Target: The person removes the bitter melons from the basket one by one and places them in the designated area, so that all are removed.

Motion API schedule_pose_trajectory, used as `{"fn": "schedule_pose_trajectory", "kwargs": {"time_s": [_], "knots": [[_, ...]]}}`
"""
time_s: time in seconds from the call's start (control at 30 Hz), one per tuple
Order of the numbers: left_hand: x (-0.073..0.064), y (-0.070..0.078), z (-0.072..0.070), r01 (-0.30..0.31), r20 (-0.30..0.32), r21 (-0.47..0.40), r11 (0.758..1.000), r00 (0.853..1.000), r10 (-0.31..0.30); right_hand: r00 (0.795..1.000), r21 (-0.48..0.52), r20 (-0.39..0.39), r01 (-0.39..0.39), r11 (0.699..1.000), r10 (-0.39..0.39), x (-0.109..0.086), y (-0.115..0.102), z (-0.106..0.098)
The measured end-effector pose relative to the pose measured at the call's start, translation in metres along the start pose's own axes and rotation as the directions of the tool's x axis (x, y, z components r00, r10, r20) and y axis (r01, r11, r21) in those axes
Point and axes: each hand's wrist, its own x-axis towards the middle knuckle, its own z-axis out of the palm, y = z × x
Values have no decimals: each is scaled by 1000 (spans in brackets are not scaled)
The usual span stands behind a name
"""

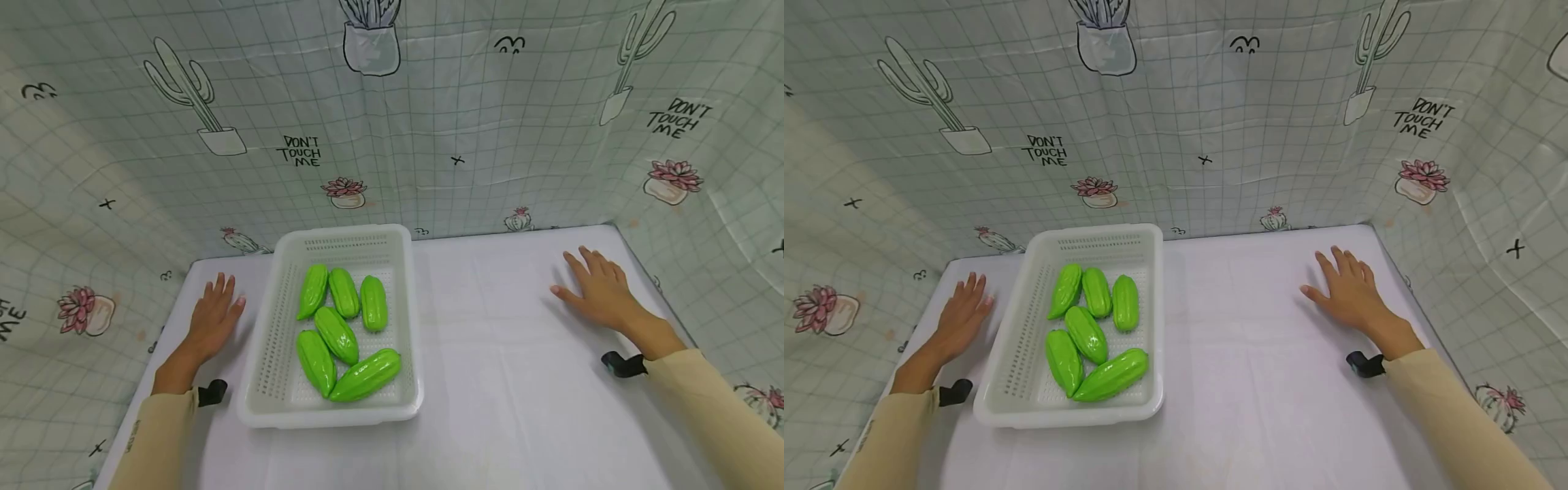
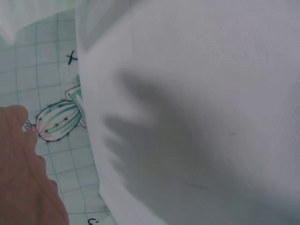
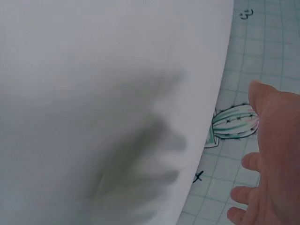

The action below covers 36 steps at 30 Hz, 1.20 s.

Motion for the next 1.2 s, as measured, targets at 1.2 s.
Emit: {"fn": "schedule_pose_trajectory", "kwargs": {"time_s": [1.2], "knots": [[-14, 35, -25, -1, 221, -529, 849, 965, 139, 985, -42, 5, 170, 985, -170, 10, -84, -11]]}}
